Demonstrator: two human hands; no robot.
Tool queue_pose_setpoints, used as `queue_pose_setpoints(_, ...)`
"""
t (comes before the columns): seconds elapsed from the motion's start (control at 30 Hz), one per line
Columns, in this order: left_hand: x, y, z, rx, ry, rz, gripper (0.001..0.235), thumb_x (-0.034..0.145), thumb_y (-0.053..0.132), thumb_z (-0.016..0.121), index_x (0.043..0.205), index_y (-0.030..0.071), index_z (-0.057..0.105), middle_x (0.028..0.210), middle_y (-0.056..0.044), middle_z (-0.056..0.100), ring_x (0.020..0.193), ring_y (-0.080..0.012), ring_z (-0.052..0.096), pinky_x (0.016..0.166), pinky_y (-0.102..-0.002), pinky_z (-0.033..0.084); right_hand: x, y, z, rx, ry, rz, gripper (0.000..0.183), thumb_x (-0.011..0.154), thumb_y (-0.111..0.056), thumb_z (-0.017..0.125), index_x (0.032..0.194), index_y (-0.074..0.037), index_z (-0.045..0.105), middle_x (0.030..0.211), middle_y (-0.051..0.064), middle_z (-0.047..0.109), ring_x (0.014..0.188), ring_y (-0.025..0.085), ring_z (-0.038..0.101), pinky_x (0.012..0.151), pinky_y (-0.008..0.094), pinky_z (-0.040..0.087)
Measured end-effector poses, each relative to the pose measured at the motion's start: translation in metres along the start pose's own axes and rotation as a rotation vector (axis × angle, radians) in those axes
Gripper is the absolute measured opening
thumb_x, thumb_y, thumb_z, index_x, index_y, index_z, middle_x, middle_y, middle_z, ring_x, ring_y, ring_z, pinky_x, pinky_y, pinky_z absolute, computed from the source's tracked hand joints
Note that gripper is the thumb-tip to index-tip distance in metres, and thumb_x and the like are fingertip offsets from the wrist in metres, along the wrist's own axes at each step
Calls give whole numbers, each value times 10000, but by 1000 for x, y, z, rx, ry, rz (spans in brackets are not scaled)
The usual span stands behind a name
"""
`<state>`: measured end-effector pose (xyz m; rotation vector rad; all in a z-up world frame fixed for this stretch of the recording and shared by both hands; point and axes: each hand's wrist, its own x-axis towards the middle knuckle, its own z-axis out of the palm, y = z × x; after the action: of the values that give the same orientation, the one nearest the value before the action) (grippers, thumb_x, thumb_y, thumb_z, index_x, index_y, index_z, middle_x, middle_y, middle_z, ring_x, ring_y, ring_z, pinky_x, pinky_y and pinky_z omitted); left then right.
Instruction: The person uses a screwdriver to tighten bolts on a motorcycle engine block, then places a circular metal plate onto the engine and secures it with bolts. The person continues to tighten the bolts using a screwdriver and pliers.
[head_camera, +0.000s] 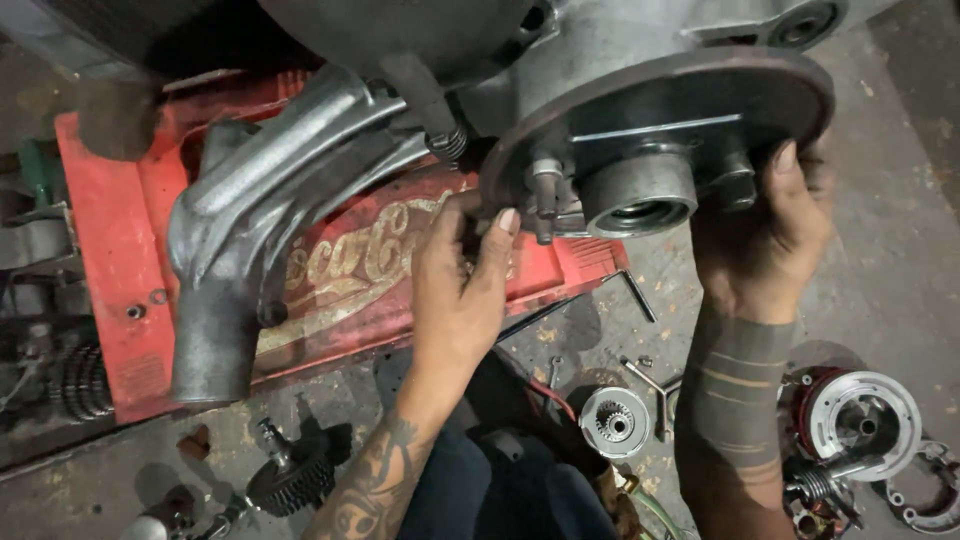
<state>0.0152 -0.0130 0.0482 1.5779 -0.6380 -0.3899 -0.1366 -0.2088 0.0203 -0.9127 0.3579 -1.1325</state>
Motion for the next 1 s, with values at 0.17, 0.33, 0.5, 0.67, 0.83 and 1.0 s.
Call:
queue_pose_setpoints(0.17, 0, 1, -1, 44, -2, 19, 203, 969, 178, 627, 1100, 23, 632, 844, -21, 623, 701, -113, 547, 627, -258, 480, 3, -11, 4, 110, -66, 165, 242, 972, -141, 750, 1199, -67, 710, 1167, 28, 746, 1072, 155, 703, 1102, 298, 526)
queue_pose_setpoints(0.33, -1, 2, -4, 78, -17, 38, 227, 907, 113, 668, 1121, 48, 626, 842, -11, 611, 706, -130, 547, 643, -276, 477, 3, 1, -2, 100, 7, 163, 157, 965, -211, 750, 1086, -113, 725, 1150, 12, 732, 1093, 137, 676, 1111, 302, 511)
queue_pose_setpoints(0.5, -6, 5, -6, -20, -78, -23, 328, 906, 112, 669, 1217, 28, 608, 947, -27, 666, 787, -122, 591, 720, -261, 508, -7, 2, 10, 74, -74, 124, 359, 1004, -302, 687, 1321, -134, 679, 1296, -8, 710, 1208, 125, 656, 1169, 317, 485)
queue_pose_setpoints(0.67, -18, 13, -27, 67, -84, -9, 373, 896, 176, 696, 1224, 37, 584, 1032, -39, 652, 860, -134, 606, 784, -263, 512, -37, 4, -28, -22, -99, -18, 385, 1045, -434, 613, 1351, -203, 649, 1332, -21, 644, 1272, 125, 572, 1158, 332, 439)
queue_pose_setpoints(0.83, -32, 18, -66, 205, -147, -10, 442, 876, 98, 721, 1301, 66, 605, 1165, -64, 674, 973, -158, 685, 854, -281, 577, -109, 6, -99, -493, -3, -28, 172, 952, -105, 527, 1120, -90, 495, 1027, 67, 551, 945, 167, 529, 904, 300, 454)
queue_pose_setpoints(1.0, -39, 16, -89, 454, -208, 239, 402, 873, 123, 685, 1265, 44, 640, 1290, -97, 664, 1163, -283, 638, 1008, -374, 480, -195, 16, -188, -487, 249, 247, 227, 969, -16, 589, 1195, 6, 588, 1079, 91, 600, 904, 171, 544, 857, 289, 454)
